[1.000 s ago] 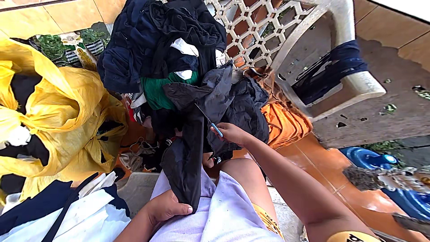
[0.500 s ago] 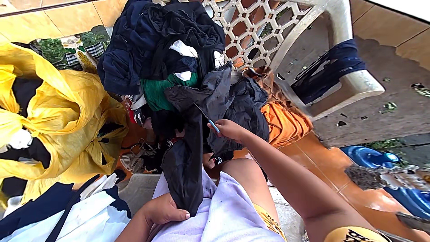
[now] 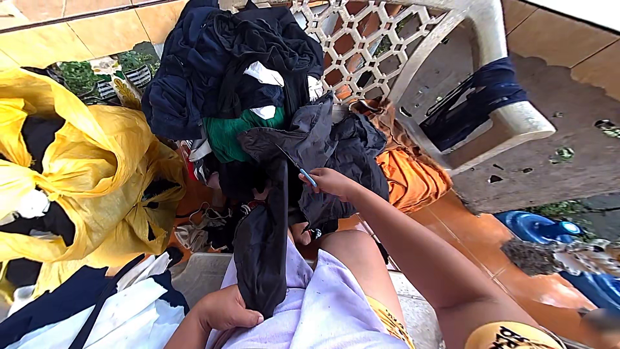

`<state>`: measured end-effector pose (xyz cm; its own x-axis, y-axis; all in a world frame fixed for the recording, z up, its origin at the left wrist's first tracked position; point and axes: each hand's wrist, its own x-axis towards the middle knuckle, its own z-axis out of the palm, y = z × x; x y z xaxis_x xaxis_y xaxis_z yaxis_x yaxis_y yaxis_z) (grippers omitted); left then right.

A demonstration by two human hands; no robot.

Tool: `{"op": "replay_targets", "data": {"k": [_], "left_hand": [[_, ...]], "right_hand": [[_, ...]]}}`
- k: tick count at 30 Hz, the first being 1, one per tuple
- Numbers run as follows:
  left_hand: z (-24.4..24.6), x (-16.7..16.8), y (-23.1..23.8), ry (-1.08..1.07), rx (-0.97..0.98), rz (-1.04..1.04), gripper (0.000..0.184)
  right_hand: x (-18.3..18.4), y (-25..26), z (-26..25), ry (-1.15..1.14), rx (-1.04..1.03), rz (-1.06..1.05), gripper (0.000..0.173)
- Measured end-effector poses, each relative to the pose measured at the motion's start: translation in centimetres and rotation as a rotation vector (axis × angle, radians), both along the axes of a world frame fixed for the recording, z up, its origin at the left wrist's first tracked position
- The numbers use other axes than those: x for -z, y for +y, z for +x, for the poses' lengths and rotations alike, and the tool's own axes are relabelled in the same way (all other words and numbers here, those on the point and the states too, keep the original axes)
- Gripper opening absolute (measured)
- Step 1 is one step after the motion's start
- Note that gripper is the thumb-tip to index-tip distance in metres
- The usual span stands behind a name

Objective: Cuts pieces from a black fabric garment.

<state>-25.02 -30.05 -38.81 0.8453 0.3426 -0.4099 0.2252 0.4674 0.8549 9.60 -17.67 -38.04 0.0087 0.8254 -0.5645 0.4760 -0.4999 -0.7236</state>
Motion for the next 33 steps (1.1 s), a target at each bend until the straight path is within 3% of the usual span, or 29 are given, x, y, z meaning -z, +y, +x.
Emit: {"op": "replay_targets", "data": {"k": [11, 17, 22, 25, 33], "left_hand": [[-1.2, 0.8, -0.1, -0.011, -0.008, 0.022, 0.022], [-3.4, 4.9, 0.0, -0.122, 0.036, -0.112, 0.031], [-3.4, 4.3, -0.3, -0.100, 0.011, -0.118, 0.032], [-2.6, 2.0, -0.3, -0.001, -0.017, -0.089, 0.031], [-3.0, 2.0, -0.2, 0.000, 0.011, -0.057, 0.027]], "right_hand": [[-1.2, 1.2, 1.2, 0.029, -0.117, 0.042, 0.029], [-1.9, 1.7, 1.7, 0.043, -0.127, -0.055, 0.034], [-2.1, 2.5, 1.0, 0.035, -0.182, -0.099, 0.040], [-2.0, 2.8, 0.2, 0.032, -0.161, -0.088, 0.040], [-1.3, 2.9, -0.3, -0.033, -0.171, 0.014, 0.035]]}}
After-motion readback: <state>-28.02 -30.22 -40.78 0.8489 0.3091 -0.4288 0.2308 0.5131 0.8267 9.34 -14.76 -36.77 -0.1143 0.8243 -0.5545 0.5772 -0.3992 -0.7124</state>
